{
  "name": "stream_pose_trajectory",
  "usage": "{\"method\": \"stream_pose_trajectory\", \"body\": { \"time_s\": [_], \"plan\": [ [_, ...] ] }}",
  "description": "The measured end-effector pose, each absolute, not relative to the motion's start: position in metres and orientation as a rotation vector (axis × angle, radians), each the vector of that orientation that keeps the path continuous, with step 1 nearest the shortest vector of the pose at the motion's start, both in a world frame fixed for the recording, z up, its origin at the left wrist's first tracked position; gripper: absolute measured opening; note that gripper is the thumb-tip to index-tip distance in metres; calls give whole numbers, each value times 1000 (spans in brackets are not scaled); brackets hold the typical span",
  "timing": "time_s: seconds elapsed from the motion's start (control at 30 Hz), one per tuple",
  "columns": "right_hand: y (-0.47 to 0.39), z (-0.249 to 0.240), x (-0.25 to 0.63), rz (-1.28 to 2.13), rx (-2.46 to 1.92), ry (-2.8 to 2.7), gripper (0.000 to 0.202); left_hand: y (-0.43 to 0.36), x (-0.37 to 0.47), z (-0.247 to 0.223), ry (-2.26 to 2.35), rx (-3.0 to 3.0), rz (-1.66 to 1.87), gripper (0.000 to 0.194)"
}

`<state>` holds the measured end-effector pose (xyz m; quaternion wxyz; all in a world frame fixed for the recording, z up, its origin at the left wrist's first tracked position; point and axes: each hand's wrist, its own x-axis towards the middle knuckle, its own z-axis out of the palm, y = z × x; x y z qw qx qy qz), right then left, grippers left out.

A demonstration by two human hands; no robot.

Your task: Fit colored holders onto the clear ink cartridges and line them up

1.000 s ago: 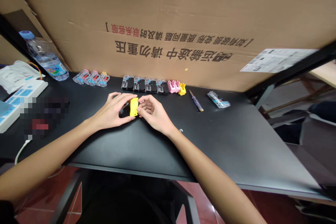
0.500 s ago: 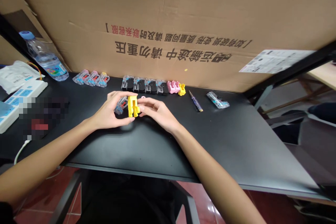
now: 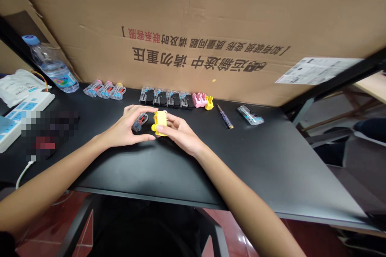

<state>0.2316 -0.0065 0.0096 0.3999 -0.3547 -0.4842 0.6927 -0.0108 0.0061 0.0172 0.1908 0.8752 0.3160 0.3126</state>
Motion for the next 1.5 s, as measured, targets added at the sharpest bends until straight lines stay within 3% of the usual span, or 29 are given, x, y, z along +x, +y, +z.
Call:
{"method": "stream_pose_trajectory", "body": {
  "time_s": [0.1, 0.27, 0.4, 0.57, 0.77, 0.9, 0.97, 1.13, 1.2, 1.3, 1.5],
  "plan": [
    [-5, 11, 232, 1726, -903, -1168, 49, 11, -16, 21, 979, 2484, 861, 69],
    [-1, 9, 235, 1626, -956, -1098, 49, 21, -29, 30, 1434, 2439, 737, 39],
    [0, 8, 237, 1561, -997, -1084, 47, 21, -32, 33, 1698, 2295, 483, 52],
    [-1, 8, 237, 1484, -1037, -1155, 51, 19, -27, 29, 1672, 2240, 282, 64],
    [0, 6, 235, 1477, -1064, -1245, 53, 23, -28, 24, 1552, 2135, 234, 42],
    [-4, 10, 233, 1467, -1052, -1207, 51, 23, -28, 24, 1432, 2047, 413, 39],
    [-11, 13, 234, 1658, -981, -1246, 50, 22, -27, 24, 1403, 2009, 503, 37],
    [-28, 15, 236, 2675, -664, -1674, 55, 22, -26, 24, 1388, 1956, 570, 34],
    [-29, 14, 236, 2812, -633, -1723, 56, 22, -25, 23, 1390, 1942, 574, 34],
    [-25, 16, 235, 2621, -688, -1647, 54, 22, -24, 20, 1349, 1903, 610, 35],
    [-9, 18, 243, 1891, -861, -1457, 45, 21, -18, 12, 1186, 1690, 711, 30]
  ]
}}
